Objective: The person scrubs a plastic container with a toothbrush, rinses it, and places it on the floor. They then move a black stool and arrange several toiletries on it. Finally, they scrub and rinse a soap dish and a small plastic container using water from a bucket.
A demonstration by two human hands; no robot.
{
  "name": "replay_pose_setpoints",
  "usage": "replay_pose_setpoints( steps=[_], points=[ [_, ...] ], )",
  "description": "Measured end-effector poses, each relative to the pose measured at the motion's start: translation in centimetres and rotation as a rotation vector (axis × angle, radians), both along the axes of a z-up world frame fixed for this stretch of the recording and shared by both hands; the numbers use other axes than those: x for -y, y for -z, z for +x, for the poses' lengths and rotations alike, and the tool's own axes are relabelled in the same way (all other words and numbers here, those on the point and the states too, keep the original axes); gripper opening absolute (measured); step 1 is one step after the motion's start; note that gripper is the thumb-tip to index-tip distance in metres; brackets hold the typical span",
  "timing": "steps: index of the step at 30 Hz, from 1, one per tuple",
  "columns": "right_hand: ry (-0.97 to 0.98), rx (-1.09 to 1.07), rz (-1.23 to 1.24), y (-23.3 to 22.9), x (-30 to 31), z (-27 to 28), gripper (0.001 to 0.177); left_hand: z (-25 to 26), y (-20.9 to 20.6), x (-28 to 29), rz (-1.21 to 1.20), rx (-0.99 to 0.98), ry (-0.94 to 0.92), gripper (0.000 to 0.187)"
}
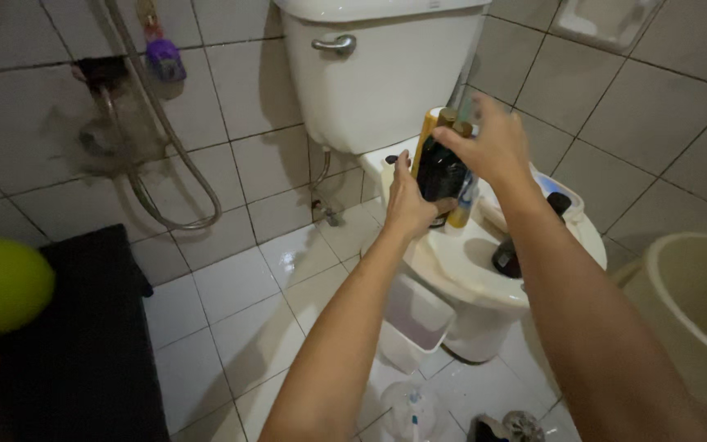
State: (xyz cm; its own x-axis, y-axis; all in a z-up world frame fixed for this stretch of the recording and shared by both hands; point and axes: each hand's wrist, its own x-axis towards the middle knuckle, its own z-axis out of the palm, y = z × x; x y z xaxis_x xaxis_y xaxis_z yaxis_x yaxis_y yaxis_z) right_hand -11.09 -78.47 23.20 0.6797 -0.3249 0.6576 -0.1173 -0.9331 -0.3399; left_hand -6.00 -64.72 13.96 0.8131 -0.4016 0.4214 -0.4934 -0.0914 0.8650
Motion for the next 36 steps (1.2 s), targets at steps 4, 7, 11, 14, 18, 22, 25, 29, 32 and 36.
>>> replay_pose_setpoints(
  steps=[4,7,11,14,18,22,25,29,32,36],
  points=[
    [-0.112,-0.002,-0.01,1.3,1.1,2.0,0.07,0.2,0.2,1.7,0.002,-0.099,0.012,0.135],
    [-0.192,0.034,0.093,2.1,-0.4,2.1,0.059,0.4,0.1,1.5,-0.09,-0.003,-0.001,0.116],
    [-0.298,0.011,0.024,1.9,-3.2,1.1,0.046,0.9,0.6,0.2,0.017,0.001,-0.066,0.079],
    [-0.368,0.093,-0.116,1.4,-6.6,1.0,0.039,1.0,1.3,-2.0,-0.222,0.097,-0.027,0.081],
    [-0.444,0.104,-0.042,0.3,-12.6,1.4,0.037,1.8,2.1,-8.3,-0.323,0.049,0.112,0.095],
    [-0.602,0.045,0.135,-0.1,-19.9,1.9,0.045,2.3,2.6,-17.4,-0.358,0.103,0.044,0.099],
    [-0.84,-0.028,0.265,0.8,-25.8,2.2,0.059,2.1,2.7,-26.4,-0.202,0.145,-0.187,0.095],
    [-1.085,-0.142,0.297,4.9,-33.0,3.3,0.075,0.9,3.4,-40.0,0.077,0.123,-0.459,0.098],
    [-1.127,-0.268,0.329,9.4,-39.3,4.7,0.078,-0.5,4.4,-49.3,0.221,0.08,-0.635,0.117],
    [-1.163,-0.423,0.405,15.9,-47.3,5.9,0.08,-2.3,6.7,-57.9,0.26,0.169,-0.7,0.116]
  ],
)
